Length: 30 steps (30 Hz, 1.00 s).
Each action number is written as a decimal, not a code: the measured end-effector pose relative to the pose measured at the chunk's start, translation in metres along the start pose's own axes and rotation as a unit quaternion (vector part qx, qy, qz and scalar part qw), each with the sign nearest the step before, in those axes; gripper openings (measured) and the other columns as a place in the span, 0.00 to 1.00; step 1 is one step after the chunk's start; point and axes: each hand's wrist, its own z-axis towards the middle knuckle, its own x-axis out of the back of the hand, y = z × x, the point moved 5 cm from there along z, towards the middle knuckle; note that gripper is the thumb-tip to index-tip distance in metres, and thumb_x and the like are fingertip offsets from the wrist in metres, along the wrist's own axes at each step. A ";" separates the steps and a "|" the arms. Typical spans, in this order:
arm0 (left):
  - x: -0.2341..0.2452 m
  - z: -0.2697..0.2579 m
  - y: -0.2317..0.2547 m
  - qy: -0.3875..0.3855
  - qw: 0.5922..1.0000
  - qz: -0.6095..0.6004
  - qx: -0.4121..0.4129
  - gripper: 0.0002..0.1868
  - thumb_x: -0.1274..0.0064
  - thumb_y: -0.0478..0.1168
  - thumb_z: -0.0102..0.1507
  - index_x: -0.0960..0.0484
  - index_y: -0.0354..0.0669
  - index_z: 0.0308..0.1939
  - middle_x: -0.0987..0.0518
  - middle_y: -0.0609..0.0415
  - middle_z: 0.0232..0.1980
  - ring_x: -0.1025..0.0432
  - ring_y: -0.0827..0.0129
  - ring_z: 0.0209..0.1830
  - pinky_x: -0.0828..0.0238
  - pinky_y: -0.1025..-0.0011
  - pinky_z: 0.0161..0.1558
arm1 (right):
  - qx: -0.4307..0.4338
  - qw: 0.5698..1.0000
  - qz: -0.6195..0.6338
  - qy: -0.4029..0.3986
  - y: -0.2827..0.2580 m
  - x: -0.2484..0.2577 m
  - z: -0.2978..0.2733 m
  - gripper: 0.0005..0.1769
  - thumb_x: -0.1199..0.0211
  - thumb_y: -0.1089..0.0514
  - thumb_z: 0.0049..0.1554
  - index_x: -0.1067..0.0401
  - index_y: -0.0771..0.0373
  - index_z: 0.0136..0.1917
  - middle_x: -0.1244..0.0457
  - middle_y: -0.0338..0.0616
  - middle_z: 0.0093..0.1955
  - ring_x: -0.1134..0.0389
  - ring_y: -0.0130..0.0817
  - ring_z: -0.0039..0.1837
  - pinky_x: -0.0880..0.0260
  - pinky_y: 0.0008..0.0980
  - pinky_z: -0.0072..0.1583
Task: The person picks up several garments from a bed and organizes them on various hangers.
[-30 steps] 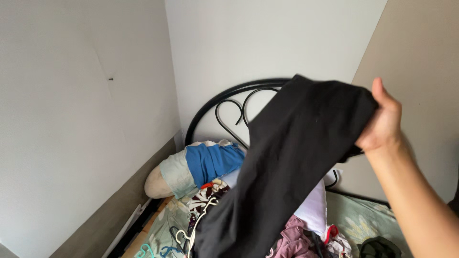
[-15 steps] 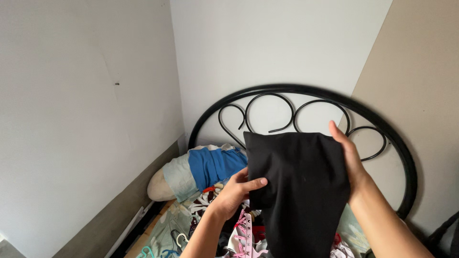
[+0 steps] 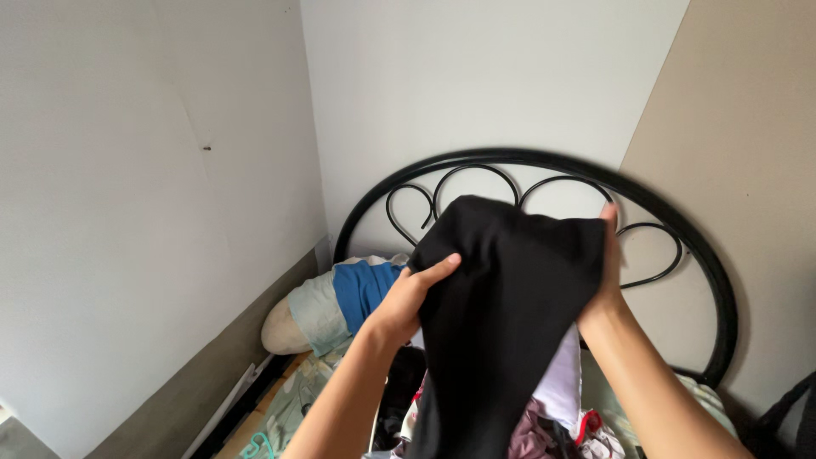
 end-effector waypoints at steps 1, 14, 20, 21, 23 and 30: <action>0.000 0.001 0.003 0.013 0.999 0.049 -0.012 0.36 0.36 0.46 0.56 0.25 0.34 0.65 0.20 0.40 0.59 0.25 0.54 0.57 0.28 0.56 0.61 | -0.024 0.998 0.001 -0.058 0.005 -0.006 0.011 0.48 0.55 0.20 0.66 0.23 0.70 0.47 0.29 0.51 0.47 0.26 0.42 0.49 0.24 0.37 0.54; 0.030 -0.001 0.037 0.028 0.990 -0.053 -0.131 0.27 0.36 0.46 0.60 0.22 0.30 0.56 0.19 0.45 0.53 0.26 0.55 0.56 0.28 0.58 0.59 | -0.152 0.988 -0.022 -0.032 0.025 -0.039 -0.005 0.32 0.37 0.41 0.53 0.25 0.71 0.58 0.29 0.56 0.59 0.26 0.49 0.60 0.29 0.47 0.65; 0.036 -0.011 0.003 0.003 0.997 -0.074 0.027 0.31 0.41 0.56 0.58 0.19 0.36 0.57 0.17 0.45 0.56 0.23 0.58 0.55 0.29 0.60 0.58 | -0.156 0.977 -0.021 -0.142 0.040 -0.030 0.003 0.24 0.30 0.54 0.54 0.26 0.69 0.59 0.31 0.53 0.59 0.28 0.45 0.60 0.29 0.45 0.64; 0.037 -0.011 -0.007 0.029 0.996 -0.039 0.079 0.31 0.42 0.57 0.59 0.19 0.35 0.57 0.17 0.43 0.56 0.23 0.58 0.55 0.29 0.61 0.58 | -0.194 0.970 -0.045 -0.138 0.047 -0.028 -0.001 0.24 0.31 0.54 0.53 0.26 0.71 0.59 0.31 0.55 0.58 0.28 0.46 0.59 0.28 0.45 0.62; 0.042 -0.011 -0.018 0.056 0.991 -0.004 0.124 0.30 0.41 0.55 0.60 0.18 0.34 0.56 0.17 0.42 0.57 0.23 0.58 0.55 0.28 0.62 0.60 | -0.264 0.951 -0.093 -0.133 0.061 -0.028 -0.008 0.24 0.31 0.55 0.53 0.25 0.73 0.57 0.30 0.59 0.56 0.27 0.48 0.56 0.26 0.46 0.58; 0.067 0.006 -0.034 0.079 0.990 -0.113 0.033 0.25 0.39 0.48 0.61 0.18 0.34 0.55 0.18 0.45 0.58 0.23 0.56 0.56 0.28 0.59 0.63 | -0.328 0.916 -0.230 -0.028 0.084 0.002 -0.012 0.22 0.34 0.57 0.54 0.25 0.74 0.58 0.28 0.57 0.55 0.25 0.44 0.55 0.25 0.43 0.58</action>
